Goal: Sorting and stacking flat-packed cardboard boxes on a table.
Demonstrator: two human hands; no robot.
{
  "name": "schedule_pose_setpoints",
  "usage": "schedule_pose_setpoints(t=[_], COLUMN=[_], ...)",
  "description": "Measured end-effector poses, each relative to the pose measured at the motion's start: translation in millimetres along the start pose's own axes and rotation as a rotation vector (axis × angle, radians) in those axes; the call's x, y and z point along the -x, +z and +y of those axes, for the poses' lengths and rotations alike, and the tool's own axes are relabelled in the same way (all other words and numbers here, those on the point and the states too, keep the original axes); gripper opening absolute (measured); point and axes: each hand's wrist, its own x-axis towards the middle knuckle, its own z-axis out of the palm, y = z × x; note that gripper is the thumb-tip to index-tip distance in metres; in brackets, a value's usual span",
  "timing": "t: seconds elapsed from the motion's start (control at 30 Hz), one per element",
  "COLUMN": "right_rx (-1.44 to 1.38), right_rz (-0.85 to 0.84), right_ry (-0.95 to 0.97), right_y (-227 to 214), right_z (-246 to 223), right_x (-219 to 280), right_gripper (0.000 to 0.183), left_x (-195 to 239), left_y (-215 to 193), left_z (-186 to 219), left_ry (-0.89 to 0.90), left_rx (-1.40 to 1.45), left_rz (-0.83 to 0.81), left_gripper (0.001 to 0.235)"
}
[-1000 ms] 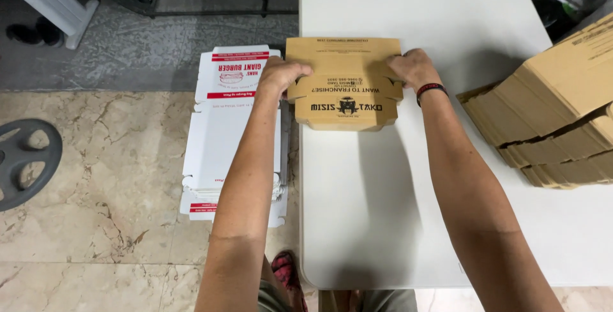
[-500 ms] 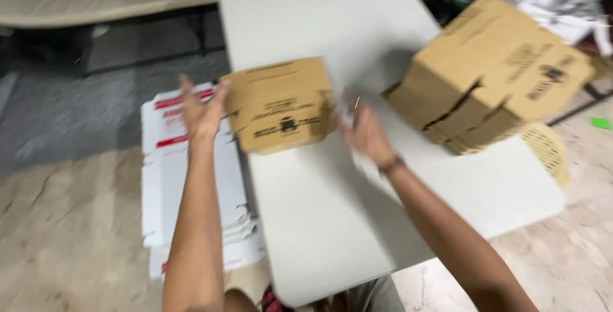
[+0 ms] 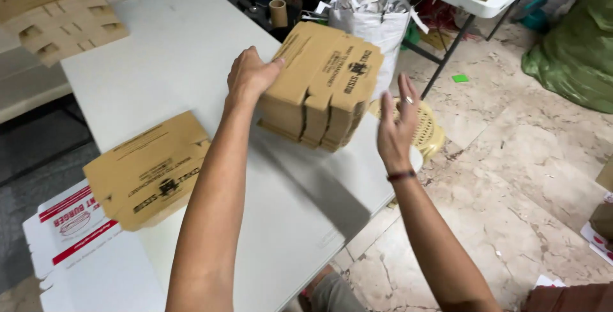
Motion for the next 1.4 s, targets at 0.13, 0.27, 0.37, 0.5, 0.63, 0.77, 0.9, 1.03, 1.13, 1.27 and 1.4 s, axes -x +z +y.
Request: schedule_pose_setpoints(t=[0.13, 0.27, 0.37, 0.5, 0.63, 0.77, 0.9, 1.03, 1.13, 1.27, 1.4], right_rx=[0.086, 0.113, 0.109, 0.054, 0.066, 0.064, 0.053, 0.059, -0.006, -0.134, -0.202], right_rz=[-0.185, -0.323, -0.305, -0.297, -0.324, -0.346, -0.35, -0.361, -0.374, -0.366, -0.143], right_ry=[0.232, 0.266, 0.226, 0.098, 0.168, 0.243, 0.244, 0.233, 0.234, 0.22, 0.272], right_y=[39, 55, 55, 65, 56, 46, 46, 41, 38, 32, 0], right_z=[13, 24, 27, 72, 45, 28, 30, 35, 37, 50, 11], right_x=[-36, -29, -29, -27, -31, -33, -33, -32, -33, -31, -13], right_gripper=[0.066, 0.06, 0.06, 0.06, 0.061, 0.066, 0.065, 0.065, 0.068, 0.083, 0.093], left_x=[-7, 5, -35, -29, -14, -3, -8, -31, -22, 7, 97], left_y=[-1, -15, 8, 5, -2, -4, -2, -13, -34, -38, -41], left_z=[44, 62, 43, 75, 92, 104, 104, 95, 94, 92, 76], left_ry=[-0.186, -0.224, -0.206, -0.338, -0.269, -0.258, -0.263, -0.277, -0.281, -0.033, 0.176], left_rx=[-0.084, -0.145, -0.229, -0.45, -0.494, -0.443, -0.423, -0.293, 0.04, 0.42, 0.662], left_rz=[-0.181, -0.218, -0.177, -0.161, -0.183, -0.206, -0.222, -0.325, -0.523, -0.454, -0.305], left_gripper=[0.086, 0.075, 0.071, 0.07, 0.056, 0.032, 0.031, 0.062, 0.052, 0.051, 0.062])
